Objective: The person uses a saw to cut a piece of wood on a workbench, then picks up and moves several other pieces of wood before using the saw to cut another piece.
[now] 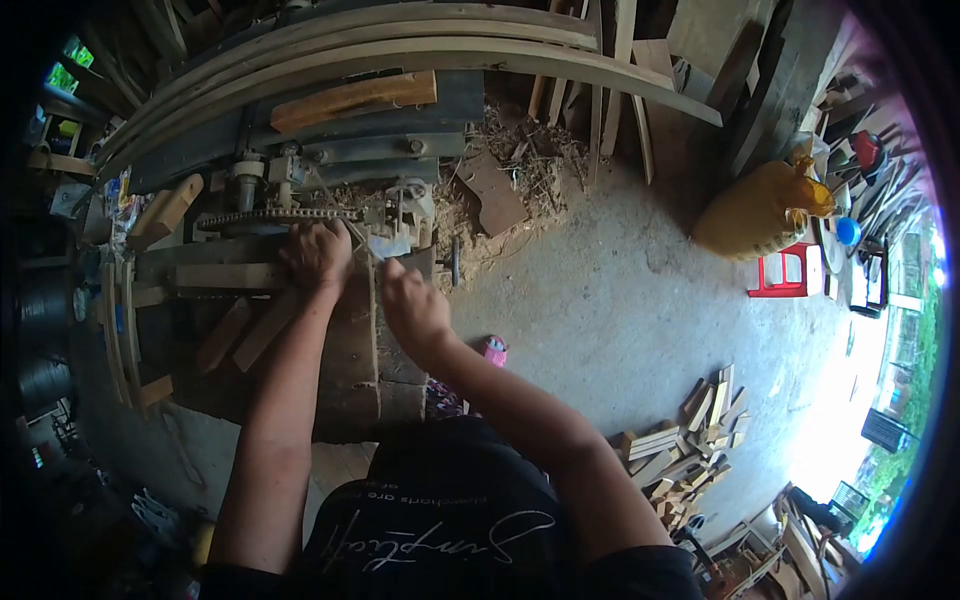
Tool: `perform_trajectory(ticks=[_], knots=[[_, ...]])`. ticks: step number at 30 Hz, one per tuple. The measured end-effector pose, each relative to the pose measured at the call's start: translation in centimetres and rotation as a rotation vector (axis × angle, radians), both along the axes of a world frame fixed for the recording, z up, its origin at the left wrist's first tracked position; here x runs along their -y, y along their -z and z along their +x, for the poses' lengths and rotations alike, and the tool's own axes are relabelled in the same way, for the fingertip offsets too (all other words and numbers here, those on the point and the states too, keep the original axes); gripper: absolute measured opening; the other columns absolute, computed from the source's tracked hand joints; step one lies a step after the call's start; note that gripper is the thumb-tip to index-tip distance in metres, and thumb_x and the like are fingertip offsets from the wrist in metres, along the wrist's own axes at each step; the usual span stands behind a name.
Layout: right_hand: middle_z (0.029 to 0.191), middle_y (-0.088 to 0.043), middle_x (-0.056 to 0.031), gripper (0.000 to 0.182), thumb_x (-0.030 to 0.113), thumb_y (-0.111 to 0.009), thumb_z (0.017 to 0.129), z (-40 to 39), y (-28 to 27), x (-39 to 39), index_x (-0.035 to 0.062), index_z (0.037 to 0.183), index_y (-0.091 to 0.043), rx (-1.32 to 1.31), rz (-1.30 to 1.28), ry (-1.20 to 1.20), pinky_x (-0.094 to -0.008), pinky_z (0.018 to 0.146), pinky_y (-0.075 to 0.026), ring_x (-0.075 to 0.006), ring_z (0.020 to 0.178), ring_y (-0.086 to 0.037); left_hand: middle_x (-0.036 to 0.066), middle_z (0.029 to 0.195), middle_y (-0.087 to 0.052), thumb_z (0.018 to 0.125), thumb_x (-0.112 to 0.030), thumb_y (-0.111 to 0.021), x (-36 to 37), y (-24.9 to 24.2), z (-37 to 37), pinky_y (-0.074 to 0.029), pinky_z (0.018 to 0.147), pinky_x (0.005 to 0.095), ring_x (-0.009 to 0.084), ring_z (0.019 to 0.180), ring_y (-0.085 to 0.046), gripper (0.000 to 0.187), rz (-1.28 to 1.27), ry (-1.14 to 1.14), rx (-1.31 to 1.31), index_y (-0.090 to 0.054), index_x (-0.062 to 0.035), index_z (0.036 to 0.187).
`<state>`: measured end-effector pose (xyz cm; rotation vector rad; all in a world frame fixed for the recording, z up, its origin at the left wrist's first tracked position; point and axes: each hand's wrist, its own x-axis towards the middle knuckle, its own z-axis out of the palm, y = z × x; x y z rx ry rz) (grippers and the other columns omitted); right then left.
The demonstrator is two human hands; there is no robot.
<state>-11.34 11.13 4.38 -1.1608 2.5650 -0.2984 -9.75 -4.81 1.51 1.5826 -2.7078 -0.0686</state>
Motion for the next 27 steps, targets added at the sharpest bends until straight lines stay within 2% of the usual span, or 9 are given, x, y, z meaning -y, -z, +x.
perform_trajectory(ticks=[5,7,9,10,15,19,22,25,27], knots=[[0.071,-0.059,-0.0092,0.010,0.011,-0.047,0.086,-0.1,0.5,-0.7,0.0038,0.093,-0.045,-0.135,-0.158,-0.092,-0.0290,0.054,-0.053,-0.0202,0.064,-0.064,0.008,0.105,-0.059,0.083,-0.034,-0.041,-0.1,-0.2,0.0,-0.027,0.098,0.0571,0.0226,0.115,-0.043,0.037,0.035,0.016,-0.035,-0.065,-0.0060,0.085],[0.070,-0.058,-0.0087,0.011,0.012,-0.046,0.087,0.2,-1.1,-2.4,0.0031,0.094,-0.044,-0.072,-0.002,-0.054,-0.0290,0.050,-0.052,-0.0203,0.062,-0.064,0.008,0.102,-0.060,0.083,-0.035,-0.041,-0.1,-0.1,0.1,-0.024,0.099,0.0591,0.0242,0.116,-0.043,0.038,0.030,0.012,-0.087,-0.065,-0.0064,0.085],[0.069,-0.058,-0.0091,0.010,0.011,-0.045,0.087,0.7,-0.5,-2.9,0.0033,0.094,-0.044,-0.080,-0.034,-0.010,-0.0289,0.047,-0.051,-0.0204,0.060,-0.064,0.009,0.101,-0.061,0.083,-0.035,-0.039,-0.3,0.3,0.6,-0.023,0.100,0.0587,0.0247,0.115,-0.044,0.039,0.019,0.015,-0.044,-0.065,-0.0063,0.084],[0.077,-0.060,-0.0131,0.013,0.008,-0.045,0.085,-0.1,-0.7,-1.2,0.0040,0.097,-0.044,0.039,-0.051,0.002,-0.0346,0.053,-0.053,-0.0254,0.066,-0.065,0.009,0.101,-0.061,0.083,-0.034,-0.039,-0.2,0.4,0.4,-0.024,0.100,0.0582,0.0245,0.115,-0.044,0.039,0.042,0.001,-0.014,-0.065,-0.0062,0.085],[0.075,-0.061,-0.0148,0.009,0.010,-0.044,0.087,-1.0,0.4,1.5,0.0035,0.094,-0.043,-0.012,-0.091,-0.003,-0.0332,0.052,-0.053,-0.0254,0.063,-0.065,0.009,0.105,-0.061,0.083,-0.033,-0.038,-0.2,-0.4,0.0,-0.024,0.100,0.0578,0.0242,0.119,-0.041,0.040,0.057,-0.004,-0.009,-0.066,-0.0048,0.088],[0.074,-0.060,-0.0154,0.011,0.011,-0.044,0.088,0.1,-2.3,-2.3,0.0018,0.093,-0.042,0.134,0.148,0.007,-0.0335,0.053,-0.053,-0.0255,0.065,-0.065,0.009,0.104,-0.061,0.083,-0.033,-0.038,-0.2,-0.4,0.3,-0.025,0.099,0.0571,0.0234,0.118,-0.042,0.039,0.092,-0.008,-0.013,-0.066,-0.0048,0.085],[0.076,-0.060,-0.0139,0.011,0.010,-0.045,0.087,-1.2,-0.6,1.1,0.0015,0.094,-0.044,-0.072,-0.084,-0.068,-0.0317,0.054,-0.053,-0.0243,0.066,-0.065,0.008,0.101,-0.061,0.082,-0.032,-0.039,-0.5,-0.1,0.2,-0.027,0.098,0.0550,0.0221,0.113,-0.046,0.037,-0.081,0.047,-0.045,-0.065,-0.0056,0.081],[0.078,-0.060,-0.0133,0.011,0.011,-0.044,0.087,-1.4,0.6,2.6,0.0012,0.094,-0.045,0.020,-0.111,-0.017,-0.0318,0.055,-0.054,-0.0241,0.065,-0.065,0.014,0.101,-0.061,0.087,-0.030,-0.032,-0.6,-1.3,0.0,-0.032,0.093,0.0544,0.0280,0.109,-0.049,0.043,0.010,0.058,-0.015,-0.065,-0.0023,0.083],[0.079,-0.061,-0.0147,0.012,0.010,-0.045,0.087,-0.3,-0.1,-0.5,0.0010,0.094,-0.044,0.021,-0.088,-0.034,-0.0326,0.056,-0.054,-0.0243,0.067,-0.065,0.007,0.099,-0.062,0.082,-0.031,-0.039,-0.5,-1.0,-0.1,-0.030,0.095,0.0525,0.0213,0.107,-0.049,0.036,-0.019,0.020,-0.012,-0.066,-0.0073,0.078]])
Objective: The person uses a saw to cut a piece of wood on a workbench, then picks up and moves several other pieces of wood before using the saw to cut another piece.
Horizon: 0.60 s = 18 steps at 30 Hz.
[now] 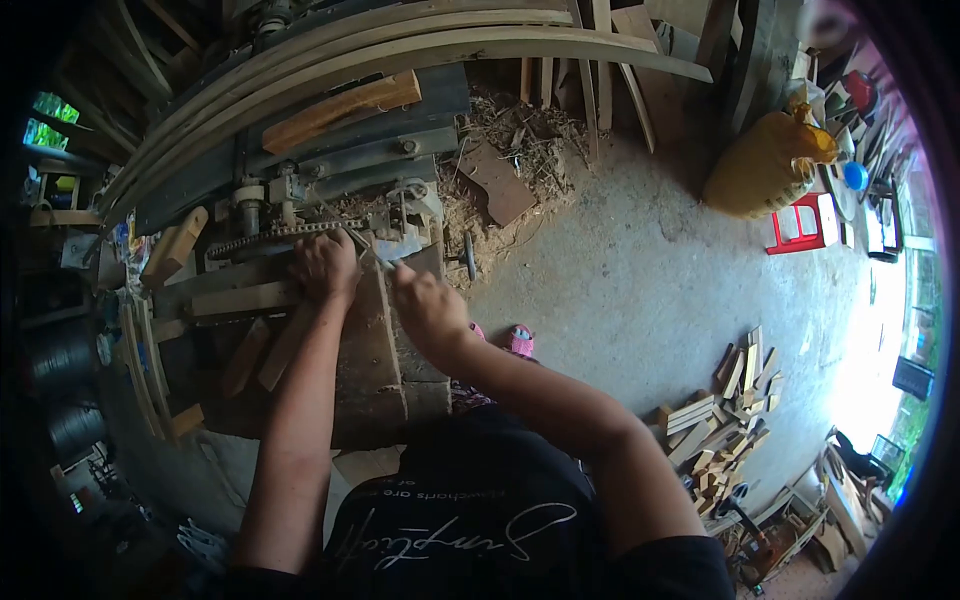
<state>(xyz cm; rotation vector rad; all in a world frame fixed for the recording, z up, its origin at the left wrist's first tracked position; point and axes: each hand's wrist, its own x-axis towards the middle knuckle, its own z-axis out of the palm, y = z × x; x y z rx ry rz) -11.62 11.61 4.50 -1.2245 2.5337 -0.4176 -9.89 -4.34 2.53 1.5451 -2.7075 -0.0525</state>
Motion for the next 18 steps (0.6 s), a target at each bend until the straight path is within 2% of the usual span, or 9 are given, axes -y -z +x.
perform_trajectory(ticks=[2,4,6,8,10,11,13,16,18], knots=[[0.078,-0.061,-0.0143,0.012,0.010,-0.045,0.088,0.3,-3.0,-2.1,0.0011,0.095,-0.044,0.104,0.273,0.023,-0.0309,0.057,-0.054,-0.0230,0.070,-0.065,0.007,0.099,-0.061,0.082,-0.031,-0.038,0.4,0.3,-0.2,-0.032,0.092,0.0516,0.0215,0.106,-0.049,0.037,-0.001,0.008,0.027,-0.066,-0.0074,0.078],[0.077,-0.061,-0.0148,0.012,0.010,-0.046,0.087,0.2,-1.1,-0.9,0.0021,0.096,-0.044,0.141,0.220,0.056,-0.0317,0.056,-0.054,-0.0231,0.069,-0.065,0.007,0.100,-0.061,0.082,-0.032,-0.038,0.5,0.9,0.2,-0.034,0.089,0.0507,0.0218,0.106,-0.050,0.038,0.003,0.027,0.063,-0.065,-0.0065,0.078],[0.077,-0.061,-0.0141,0.010,0.013,-0.048,0.086,-1.0,1.3,2.5,0.0040,0.090,-0.045,-0.074,0.043,-0.016,-0.0286,0.054,-0.053,-0.0214,0.067,-0.066,0.007,0.100,-0.061,0.082,-0.033,-0.038,0.6,0.3,0.0,-0.035,0.089,0.0505,0.0220,0.106,-0.050,0.038,0.032,0.028,0.104,-0.065,-0.0068,0.079],[0.077,-0.061,-0.0143,0.010,0.013,-0.047,0.087,-1.0,1.4,3.4,0.0039,0.091,-0.045,-0.062,0.015,0.021,-0.0290,0.054,-0.053,-0.0220,0.068,-0.066,0.007,0.100,-0.061,0.083,-0.034,-0.037,0.5,0.4,0.1,-0.035,0.088,0.0503,0.0221,0.106,-0.050,0.039,0.052,0.025,0.143,-0.065,-0.0070,0.080],[0.078,-0.061,-0.0144,0.010,0.013,-0.046,0.087,-0.7,0.3,2.8,0.0039,0.092,-0.046,-0.048,-0.005,0.055,-0.0293,0.055,-0.053,-0.0226,0.068,-0.066,0.006,0.104,-0.061,0.083,-0.034,-0.037,-0.1,1.5,0.8,-0.036,0.087,0.0511,0.0230,0.107,-0.049,0.038,-0.139,0.078,-0.088,-0.065,-0.0083,0.085],[0.078,-0.061,-0.0143,0.010,0.012,-0.046,0.086,0.0,-0.6,1.1,0.0039,0.092,-0.046,-0.020,0.042,0.052,-0.0295,0.055,-0.053,-0.0227,0.068,-0.066,0.005,0.107,-0.060,0.084,-0.034,-0.037,-0.1,1.6,1.0,-0.034,0.090,0.0529,0.0233,0.110,-0.048,0.038,-0.118,0.081,-0.060,-0.065,-0.0094,0.091],[0.077,-0.061,-0.0141,0.009,0.011,-0.046,0.086,0.2,-1.2,0.1,0.0041,0.091,-0.047,0.053,0.154,0.086,-0.0299,0.055,-0.053,-0.0224,0.067,-0.065,0.005,0.107,-0.060,0.084,-0.034,-0.037,-0.2,1.7,0.5,-0.033,0.092,0.0540,0.0238,0.111,-0.048,0.039,-0.110,0.048,-0.066,-0.065,-0.0087,0.091],[0.078,-0.061,-0.0140,0.009,0.012,-0.046,0.086,-0.2,0.1,1.8,0.0042,0.091,-0.047,0.005,0.008,0.062,-0.0296,0.056,-0.053,-0.0217,0.069,-0.065,0.005,0.107,-0.059,0.084,-0.034,-0.037,-0.4,0.7,0.3,-0.030,0.095,0.0570,0.0251,0.115,-0.045,0.039,-0.011,0.012,-0.006,-0.065,-0.0082,0.093],[0.080,-0.061,-0.0139,0.009,0.012,-0.046,0.087,-0.4,0.0,2.9,0.0047,0.092,-0.047,0.063,0.088,0.097,-0.0287,0.059,-0.053,-0.0210,0.073,-0.065,0.005,0.109,-0.058,0.084,-0.032,-0.037,0.0,0.3,0.1,-0.031,0.093,0.0578,0.0256,0.116,-0.044,0.038,0.060,0.007,0.077,-0.065,-0.0090,0.093]])
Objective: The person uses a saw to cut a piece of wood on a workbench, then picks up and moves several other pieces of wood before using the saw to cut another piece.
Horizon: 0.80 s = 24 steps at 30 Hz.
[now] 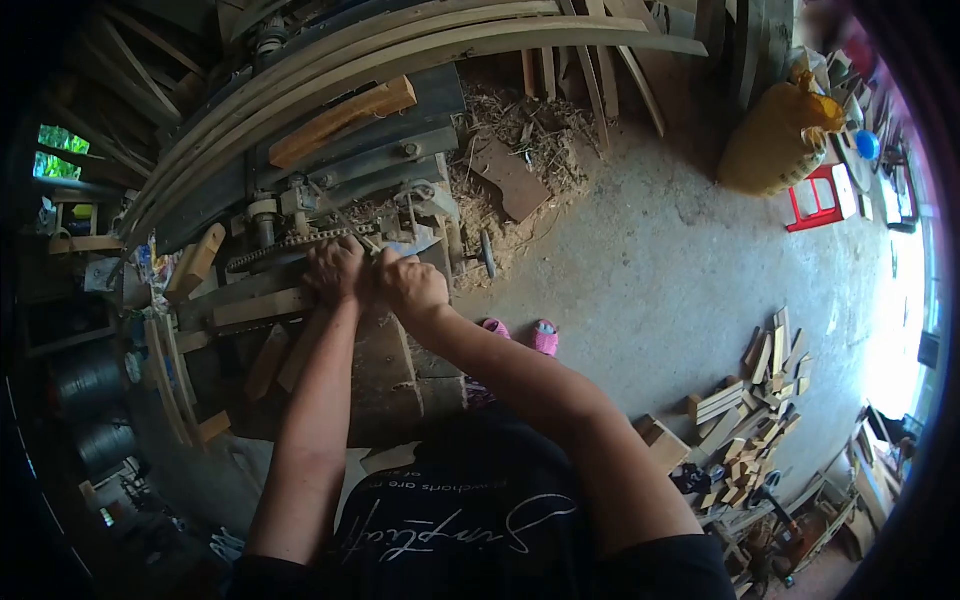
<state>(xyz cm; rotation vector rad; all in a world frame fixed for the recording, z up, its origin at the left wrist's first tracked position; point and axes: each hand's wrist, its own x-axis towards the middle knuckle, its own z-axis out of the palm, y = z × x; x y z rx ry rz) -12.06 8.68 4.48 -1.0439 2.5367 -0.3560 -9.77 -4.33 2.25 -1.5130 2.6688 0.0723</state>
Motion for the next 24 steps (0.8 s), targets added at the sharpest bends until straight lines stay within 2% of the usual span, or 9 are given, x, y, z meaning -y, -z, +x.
perform_trajectory(ticks=[4,6,7,11,15,18,20,22,24], knots=[[0.078,-0.061,-0.0132,0.011,0.013,-0.044,0.089,1.5,-1.0,-4.8,0.0032,0.093,-0.045,-0.125,-0.087,-0.052,-0.0297,0.057,-0.053,-0.0210,0.067,-0.065,0.005,0.107,-0.060,0.086,-0.031,-0.031,-0.7,0.4,0.0,-0.033,0.090,0.0563,0.0229,0.111,-0.047,0.041,-0.133,0.027,-0.094,-0.065,-0.0072,0.086],[0.073,-0.059,-0.0106,0.015,0.012,-0.046,0.088,1.4,-2.3,-5.6,0.0027,0.099,-0.044,0.109,0.132,-0.023,-0.0300,0.058,-0.053,-0.0218,0.069,-0.065,0.006,0.108,-0.060,0.086,-0.030,-0.031,-0.5,0.2,0.0,-0.031,0.091,0.0573,0.0229,0.111,-0.047,0.041,-0.094,0.027,-0.071,-0.065,-0.0067,0.086],[0.076,-0.060,-0.0104,0.014,0.011,-0.046,0.087,1.7,-1.4,-4.7,0.0032,0.098,-0.044,0.002,0.034,-0.032,-0.0297,0.059,-0.053,-0.0219,0.071,-0.065,0.006,0.108,-0.060,0.086,-0.030,-0.031,-0.5,0.2,0.1,-0.030,0.093,0.0582,0.0230,0.112,-0.046,0.041,-0.065,0.041,-0.050,-0.065,-0.0062,0.086],[0.080,-0.061,-0.0149,0.011,0.012,-0.043,0.089,0.0,0.6,0.4,0.0023,0.094,-0.045,-0.023,-0.065,-0.012,-0.0311,0.056,-0.054,-0.0227,0.067,-0.065,0.008,0.110,-0.059,0.086,-0.030,-0.031,-0.2,0.2,0.0,-0.027,0.095,0.0592,0.0244,0.113,-0.046,0.042,-0.032,0.034,-0.017,-0.064,-0.0047,0.087],[0.078,-0.061,-0.0134,0.010,0.012,-0.043,0.090,1.4,-2.5,-4.6,0.0026,0.093,-0.045,0.055,0.069,-0.015,-0.0296,0.059,-0.054,-0.0210,0.069,-0.065,0.008,0.110,-0.059,0.086,-0.031,-0.032,-0.7,-0.3,-0.2,-0.027,0.094,0.0597,0.0243,0.114,-0.045,0.042,-0.037,0.008,-0.047,-0.065,-0.0046,0.087],[0.076,-0.061,-0.0118,0.009,0.011,-0.044,0.089,1.4,-2.5,-4.2,0.0031,0.093,-0.045,0.035,0.046,-0.017,-0.0291,0.058,-0.053,-0.0197,0.069,-0.065,0.008,0.109,-0.060,0.085,-0.031,-0.032,-0.7,0.1,0.2,-0.028,0.094,0.0598,0.0243,0.115,-0.045,0.042,-0.053,0.013,-0.092,-0.065,-0.0044,0.089],[0.076,-0.061,-0.0114,0.009,0.011,-0.045,0.088,0.4,-0.4,-1.5,0.0035,0.093,-0.045,-0.055,-0.039,-0.071,-0.0291,0.056,-0.053,-0.0196,0.068,-0.065,0.004,0.107,-0.058,0.083,-0.031,-0.038,-0.1,0.1,-0.3,-0.025,0.098,0.0603,0.0240,0.118,-0.042,0.036,0.006,-0.021,-0.020,-0.066,-0.0097,0.086],[0.076,-0.061,-0.0133,0.010,0.010,-0.046,0.087,-0.4,-0.6,0.7,0.0031,0.093,-0.043,-0.038,-0.026,-0.060,-0.0309,0.059,-0.053,-0.0226,0.070,-0.065,0.004,0.109,-0.057,0.084,-0.030,-0.037,-0.4,0.1,-0.3,-0.026,0.098,0.0596,0.0239,0.119,-0.041,0.036,-0.033,-0.036,-0.021,-0.066,-0.0097,0.087],[0.076,-0.061,-0.0132,0.010,0.010,-0.045,0.087,0.1,-1.5,-1.8,0.0026,0.093,-0.043,-0.017,-0.046,-0.045,-0.0306,0.059,-0.053,-0.0232,0.070,-0.065,0.004,0.107,-0.058,0.084,-0.030,-0.037,-0.6,0.6,-0.1,-0.027,0.097,0.0589,0.0240,0.116,-0.043,0.036,-0.098,-0.017,-0.084,-0.066,-0.0094,0.086]])
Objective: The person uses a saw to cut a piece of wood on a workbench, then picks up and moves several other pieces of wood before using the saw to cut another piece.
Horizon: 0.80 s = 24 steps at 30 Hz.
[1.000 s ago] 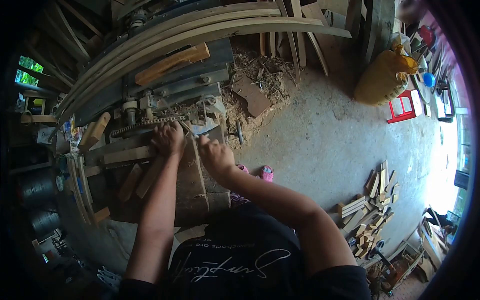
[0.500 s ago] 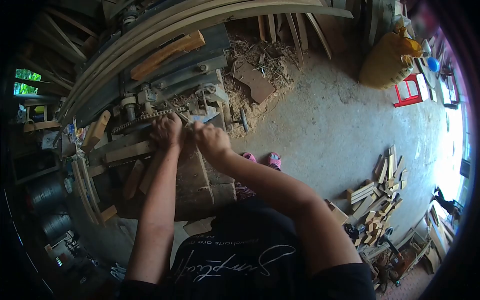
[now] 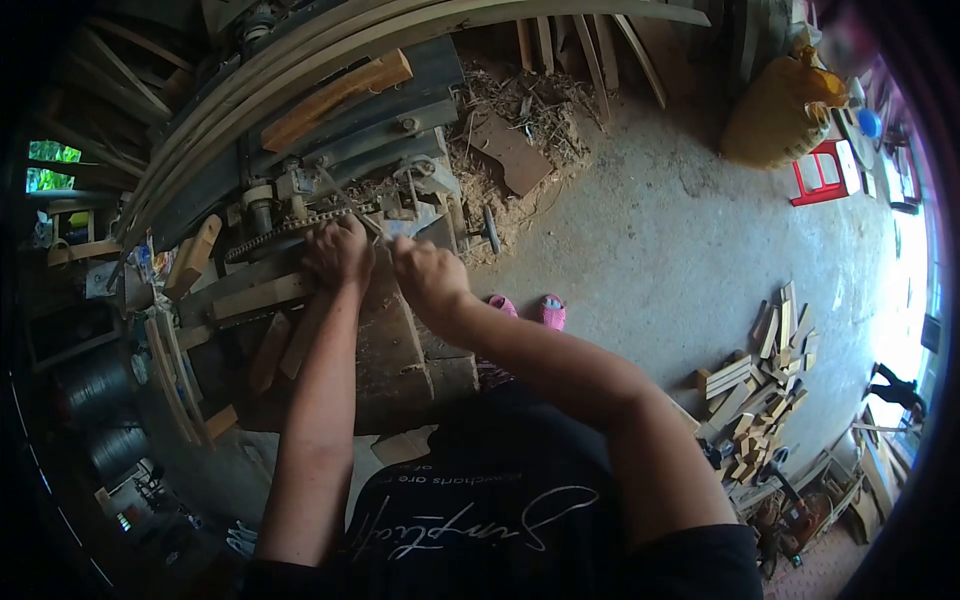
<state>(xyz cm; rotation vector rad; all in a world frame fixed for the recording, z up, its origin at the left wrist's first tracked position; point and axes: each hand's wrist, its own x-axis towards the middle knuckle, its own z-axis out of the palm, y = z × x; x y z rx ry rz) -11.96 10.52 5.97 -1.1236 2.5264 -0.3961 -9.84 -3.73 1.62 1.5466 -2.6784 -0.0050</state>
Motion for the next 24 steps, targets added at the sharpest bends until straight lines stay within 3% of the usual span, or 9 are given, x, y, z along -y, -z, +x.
perform_trajectory(ticks=[4,6,10,12,14,16,18,22,24], knots=[[0.077,-0.061,-0.0133,0.011,0.011,-0.044,0.088,1.5,-1.7,-3.4,0.0023,0.094,-0.042,0.134,0.257,-0.005,-0.0298,0.059,-0.053,-0.0224,0.073,-0.065,0.008,0.106,-0.061,0.084,-0.030,-0.035,0.0,-0.7,0.1,-0.029,0.093,0.0591,0.0253,0.111,-0.047,0.040,0.031,0.043,0.020,-0.065,-0.0038,0.087],[0.079,-0.061,-0.0130,0.011,0.010,-0.044,0.088,0.6,-0.7,-1.5,0.0024,0.096,-0.042,-0.033,0.014,-0.051,-0.0296,0.058,-0.053,-0.0221,0.075,-0.065,0.008,0.108,-0.060,0.084,-0.030,-0.034,0.1,-0.5,0.1,-0.029,0.093,0.0594,0.0256,0.112,-0.046,0.041,0.026,0.075,-0.012,-0.065,-0.0037,0.087],[0.082,-0.061,-0.0116,0.012,0.009,-0.045,0.087,-0.5,0.5,1.9,0.0025,0.096,-0.043,0.042,0.058,-0.010,-0.0288,0.060,-0.053,-0.0210,0.076,-0.064,0.008,0.108,-0.060,0.086,-0.030,-0.033,-0.1,-1.3,-0.1,-0.030,0.092,0.0576,0.0258,0.112,-0.046,0.042,0.049,0.064,0.039,-0.065,-0.0036,0.085],[0.080,-0.061,-0.0129,0.011,0.010,-0.045,0.088,0.8,-0.1,-1.7,0.0023,0.095,-0.043,-0.026,-0.003,-0.075,-0.0291,0.058,-0.053,-0.0212,0.076,-0.065,0.008,0.108,-0.060,0.086,-0.030,-0.033,-0.1,-1.8,-0.3,-0.030,0.091,0.0571,0.0257,0.111,-0.046,0.042,0.061,0.070,0.055,-0.065,-0.0038,0.085],[0.078,-0.061,-0.0130,0.010,0.009,-0.045,0.087,1.4,-2.3,-3.6,0.0022,0.094,-0.044,0.143,0.271,0.005,-0.0285,0.056,-0.053,-0.0219,0.073,-0.066,0.008,0.107,-0.061,0.086,-0.030,-0.033,0.1,-1.4,-0.2,-0.031,0.091,0.0566,0.0256,0.111,-0.046,0.041,0.075,0.055,0.075,-0.065,-0.0041,0.085],[0.075,-0.061,-0.0147,0.011,0.011,-0.045,0.088,1.5,-0.3,-2.6,0.0016,0.094,-0.043,0.182,0.194,0.044,-0.0319,0.050,-0.053,-0.0244,0.064,-0.065,0.008,0.106,-0.061,0.085,-0.029,-0.033,0.1,-1.0,0.2,-0.031,0.090,0.0569,0.0256,0.110,-0.047,0.040,0.021,0.098,0.012,-0.066,-0.0047,0.085],[0.075,-0.060,-0.0119,0.014,0.015,-0.043,0.092,-0.1,1.6,0.7,0.0015,0.092,-0.044,-0.133,-0.017,-0.066,-0.0281,0.052,-0.053,-0.0200,0.067,-0.065,0.008,0.104,-0.062,0.084,-0.029,-0.034,0.0,-1.0,0.1,-0.032,0.089,0.0560,0.0254,0.108,-0.048,0.039,-0.016,0.113,-0.003,-0.066,-0.0052,0.083],[0.076,-0.061,-0.0141,0.014,0.015,-0.044,0.091,0.3,1.3,0.2,0.0019,0.096,-0.043,-0.075,-0.111,-0.013,-0.0316,0.048,-0.053,-0.0239,0.064,-0.065,0.008,0.103,-0.062,0.083,-0.030,-0.035,0.1,-0.6,-0.2,-0.031,0.090,0.0546,0.0247,0.109,-0.048,0.039,-0.018,0.056,0.028,-0.065,-0.0049,0.083],[0.078,-0.061,-0.0111,0.014,0.011,-0.046,0.089,1.6,-1.4,-3.6,0.0024,0.100,-0.044,0.132,0.161,0.057,-0.0285,0.055,-0.054,-0.0213,0.068,-0.065,0.007,0.103,-0.062,0.083,-0.030,-0.035,0.2,-0.9,-0.2,-0.032,0.090,0.0543,0.0245,0.110,-0.047,0.039,0.012,0.046,0.072,-0.065,-0.0045,0.083]])
